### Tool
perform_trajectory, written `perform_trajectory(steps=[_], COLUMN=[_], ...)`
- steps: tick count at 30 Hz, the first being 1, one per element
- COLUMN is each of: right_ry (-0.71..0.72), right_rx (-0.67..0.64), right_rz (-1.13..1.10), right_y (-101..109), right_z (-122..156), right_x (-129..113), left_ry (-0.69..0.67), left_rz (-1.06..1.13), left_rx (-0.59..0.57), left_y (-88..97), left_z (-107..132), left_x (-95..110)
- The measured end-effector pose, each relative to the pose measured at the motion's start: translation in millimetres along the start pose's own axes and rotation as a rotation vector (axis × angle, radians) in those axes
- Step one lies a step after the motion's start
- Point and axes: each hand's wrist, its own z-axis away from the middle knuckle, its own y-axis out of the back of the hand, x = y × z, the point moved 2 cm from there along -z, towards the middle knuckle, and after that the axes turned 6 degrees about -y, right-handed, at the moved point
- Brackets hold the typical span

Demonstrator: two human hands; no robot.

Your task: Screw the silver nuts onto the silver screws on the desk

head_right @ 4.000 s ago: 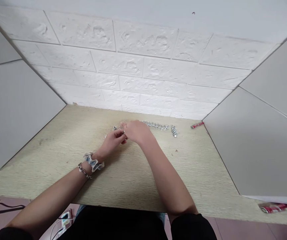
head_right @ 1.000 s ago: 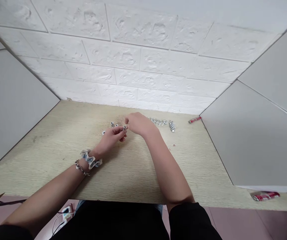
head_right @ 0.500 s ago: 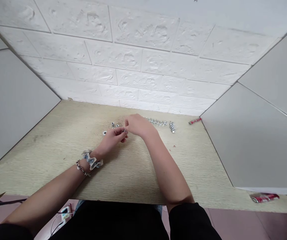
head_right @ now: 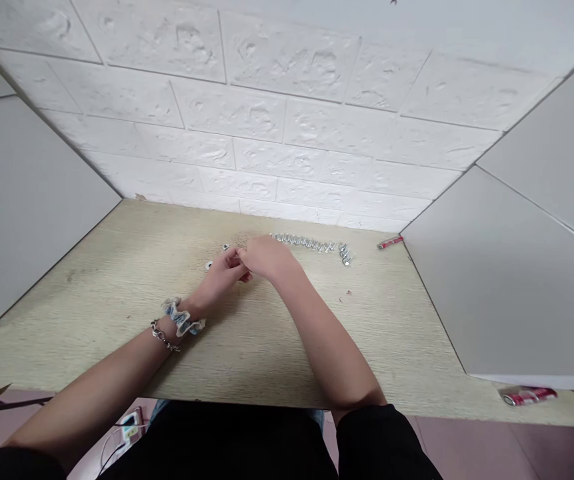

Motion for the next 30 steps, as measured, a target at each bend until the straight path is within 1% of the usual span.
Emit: perform_trajectory(steps=[6,9,12,14,17,21,23,27,30], right_ry=[-0.083,-0.035,0.048,0.077,0.076,0.049,0.034,0.017,0.03], right_rx=[0.021,0.06,0.056,0.059,0.076,0.064,0.066,0.053,0.024], right_rz=[-0.025,-0.045,-0.014,0.012,0.045,0.061,0.064,0.024,-0.019], right_y=[4.7,6.2,4.7,3.6,3.0,2.8,3.1,5.0,6.2], right_z=[3.6,6.7,7.5,7.1,6.2,6.4,7.6,11.9,14.0], right_x=[2.1,4.5,5.8,5.9,5.4,4.4,4.3,3.5,0.8], left_ry=[0.007,0.009,0.015,0.018,0.028,0.034,0.01,-0.108,-0.159], left_rz=[-0.01,-0.004,-0.001,-0.001,-0.01,-0.034,-0.069,-0.163,-0.136], left_rx=[0.018,0.018,0.01,0.007,0.012,0.003,0.005,0.029,0.038], left_y=[1.9,2.4,2.5,2.5,2.0,0.9,1.4,3.7,4.0], left_z=[-2.8,-2.7,-2.1,-2.1,-2.2,-1.2,-0.2,2.8,4.1], left_x=[-2.5,-3.3,-3.7,-3.8,-2.9,-1.7,-2.0,-2.4,-1.7])
